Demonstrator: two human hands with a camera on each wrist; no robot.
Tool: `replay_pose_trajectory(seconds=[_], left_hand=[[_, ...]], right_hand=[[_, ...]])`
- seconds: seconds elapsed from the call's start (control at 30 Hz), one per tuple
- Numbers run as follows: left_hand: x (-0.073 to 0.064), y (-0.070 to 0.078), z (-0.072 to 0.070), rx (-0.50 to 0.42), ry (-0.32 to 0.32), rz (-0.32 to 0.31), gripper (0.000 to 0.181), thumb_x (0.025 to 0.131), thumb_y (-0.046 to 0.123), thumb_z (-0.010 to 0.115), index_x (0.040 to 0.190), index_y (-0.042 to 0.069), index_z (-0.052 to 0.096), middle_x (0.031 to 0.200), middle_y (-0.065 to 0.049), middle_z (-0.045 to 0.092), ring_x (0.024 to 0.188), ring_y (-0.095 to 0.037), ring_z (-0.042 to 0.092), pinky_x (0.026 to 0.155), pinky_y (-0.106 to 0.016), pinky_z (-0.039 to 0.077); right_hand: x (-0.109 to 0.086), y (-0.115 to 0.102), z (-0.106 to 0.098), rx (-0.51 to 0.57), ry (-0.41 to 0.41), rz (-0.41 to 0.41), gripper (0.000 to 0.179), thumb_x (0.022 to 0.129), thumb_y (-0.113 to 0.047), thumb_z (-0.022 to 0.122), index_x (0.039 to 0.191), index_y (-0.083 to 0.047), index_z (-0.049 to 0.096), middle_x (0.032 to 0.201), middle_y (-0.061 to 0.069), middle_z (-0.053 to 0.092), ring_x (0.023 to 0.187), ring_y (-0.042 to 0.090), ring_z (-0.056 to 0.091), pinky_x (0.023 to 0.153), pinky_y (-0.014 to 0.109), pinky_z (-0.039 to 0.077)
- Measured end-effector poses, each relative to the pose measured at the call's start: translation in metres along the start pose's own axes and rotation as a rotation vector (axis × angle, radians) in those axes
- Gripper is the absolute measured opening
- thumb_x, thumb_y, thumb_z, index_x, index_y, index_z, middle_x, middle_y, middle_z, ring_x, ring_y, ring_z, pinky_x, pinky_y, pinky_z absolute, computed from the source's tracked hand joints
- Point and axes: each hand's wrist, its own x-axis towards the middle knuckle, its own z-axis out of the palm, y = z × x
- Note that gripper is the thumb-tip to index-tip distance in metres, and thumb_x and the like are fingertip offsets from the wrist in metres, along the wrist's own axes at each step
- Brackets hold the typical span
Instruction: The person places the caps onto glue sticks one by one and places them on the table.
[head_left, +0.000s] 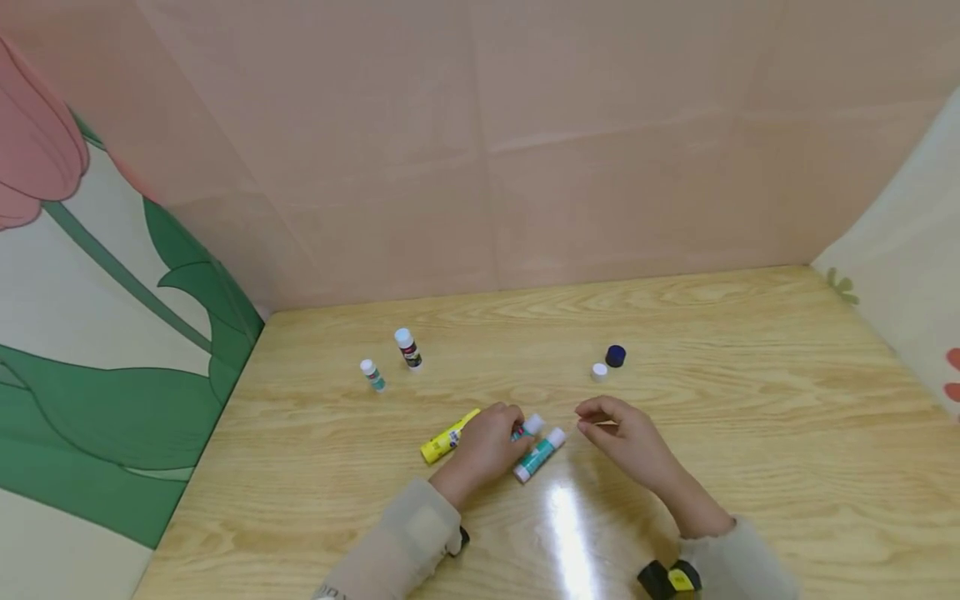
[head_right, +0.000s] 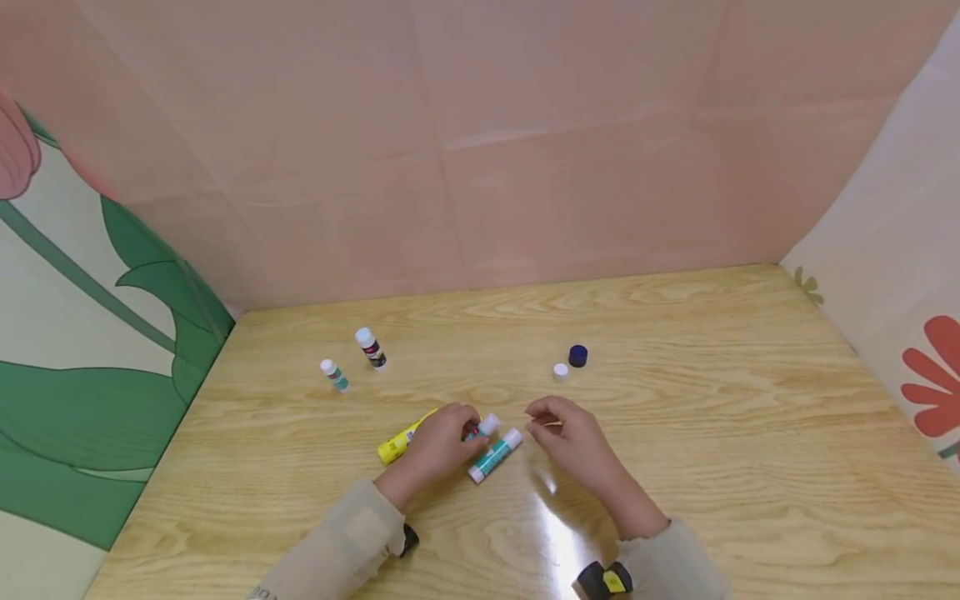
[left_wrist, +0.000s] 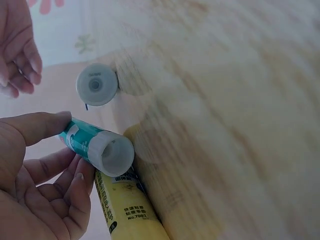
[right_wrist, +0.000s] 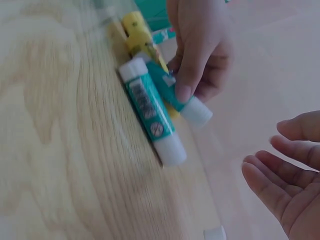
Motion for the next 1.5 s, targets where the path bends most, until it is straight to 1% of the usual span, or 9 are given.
replay_pose_trajectory(seconds=[0.23, 0.47, 0.6, 0.8, 0.93, 1.07, 1.17, 1.27, 1.5], left_hand=[[0.001, 0.000, 0.000, 0.001, -0.012, -0.002, 0.021, 0.079, 0.030, 0.062, 0.087, 0.010, 0.058, 0.067, 0.005, 0.042, 0.057, -0.009, 0.039, 0.048, -0.020, 0.032], [0.003, -0.002, 0.003, 0.025, -0.018, 0.009, 0.022, 0.079, 0.031, 0.062, 0.087, 0.011, 0.059, 0.068, 0.007, 0.043, 0.058, -0.008, 0.040, 0.048, -0.019, 0.033], [0.004, -0.001, 0.003, 0.034, -0.026, 0.008, 0.022, 0.079, 0.031, 0.062, 0.088, 0.011, 0.059, 0.069, 0.007, 0.043, 0.059, -0.007, 0.040, 0.048, -0.018, 0.033], [0.004, 0.000, 0.003, 0.062, -0.024, 0.027, 0.021, 0.078, 0.030, 0.062, 0.086, 0.011, 0.059, 0.068, 0.007, 0.043, 0.058, -0.007, 0.040, 0.048, -0.019, 0.032], [0.003, 0.002, 0.002, 0.087, -0.011, 0.043, 0.021, 0.077, 0.030, 0.063, 0.084, 0.010, 0.059, 0.067, 0.006, 0.042, 0.058, -0.007, 0.039, 0.048, -0.019, 0.032], [0.003, 0.002, 0.002, 0.102, -0.012, 0.051, 0.022, 0.078, 0.030, 0.062, 0.086, 0.010, 0.060, 0.067, 0.006, 0.042, 0.058, -0.007, 0.039, 0.048, -0.019, 0.032], [0.003, 0.003, 0.003, 0.113, -0.016, 0.055, 0.021, 0.078, 0.030, 0.062, 0.086, 0.010, 0.060, 0.067, 0.006, 0.043, 0.058, -0.007, 0.039, 0.048, -0.019, 0.032], [0.004, 0.003, 0.004, 0.130, -0.019, 0.060, 0.021, 0.078, 0.030, 0.062, 0.086, 0.010, 0.060, 0.067, 0.006, 0.043, 0.058, -0.007, 0.039, 0.048, -0.020, 0.032], [0.003, 0.005, 0.006, 0.178, 0.009, 0.077, 0.019, 0.077, 0.030, 0.063, 0.081, 0.011, 0.060, 0.066, 0.006, 0.042, 0.057, -0.007, 0.040, 0.046, -0.020, 0.031]], right_hand=[[0.013, 0.013, -0.010, -0.082, -0.003, -0.004, 0.013, 0.081, 0.000, 0.057, 0.094, 0.003, 0.057, 0.091, 0.013, 0.058, 0.084, 0.025, 0.056, 0.070, 0.033, 0.048], [0.022, 0.018, -0.017, -0.108, -0.003, -0.008, 0.015, 0.082, -0.001, 0.056, 0.095, 0.006, 0.056, 0.094, 0.018, 0.057, 0.085, 0.029, 0.055, 0.070, 0.038, 0.047], [0.026, 0.024, -0.018, -0.131, -0.006, -0.001, 0.016, 0.081, -0.002, 0.057, 0.096, 0.006, 0.056, 0.095, 0.018, 0.057, 0.085, 0.028, 0.055, 0.070, 0.037, 0.047], [0.031, 0.036, -0.020, -0.155, -0.002, 0.010, 0.016, 0.080, 0.000, 0.057, 0.095, 0.006, 0.056, 0.093, 0.018, 0.057, 0.084, 0.029, 0.055, 0.069, 0.038, 0.047], [0.034, 0.038, -0.020, -0.157, 0.001, 0.016, 0.015, 0.080, 0.002, 0.057, 0.094, 0.007, 0.056, 0.093, 0.019, 0.057, 0.083, 0.029, 0.055, 0.069, 0.039, 0.047], [0.037, 0.037, -0.020, -0.181, 0.004, 0.001, 0.015, 0.079, 0.003, 0.057, 0.094, 0.008, 0.056, 0.092, 0.020, 0.057, 0.082, 0.030, 0.055, 0.068, 0.038, 0.047], [0.040, 0.037, -0.021, -0.218, 0.008, -0.012, 0.016, 0.079, 0.003, 0.056, 0.094, 0.009, 0.055, 0.092, 0.021, 0.056, 0.080, 0.030, 0.055, 0.067, 0.039, 0.047], [0.043, 0.039, -0.021, -0.278, 0.017, -0.007, 0.017, 0.078, 0.003, 0.055, 0.095, 0.010, 0.055, 0.092, 0.023, 0.055, 0.079, 0.032, 0.055, 0.067, 0.041, 0.047], [0.050, 0.045, -0.020, -0.438, 0.027, 0.059, 0.024, 0.079, -0.004, 0.053, 0.100, 0.008, 0.053, 0.099, 0.024, 0.052, 0.083, 0.035, 0.053, 0.066, 0.044, 0.045]])
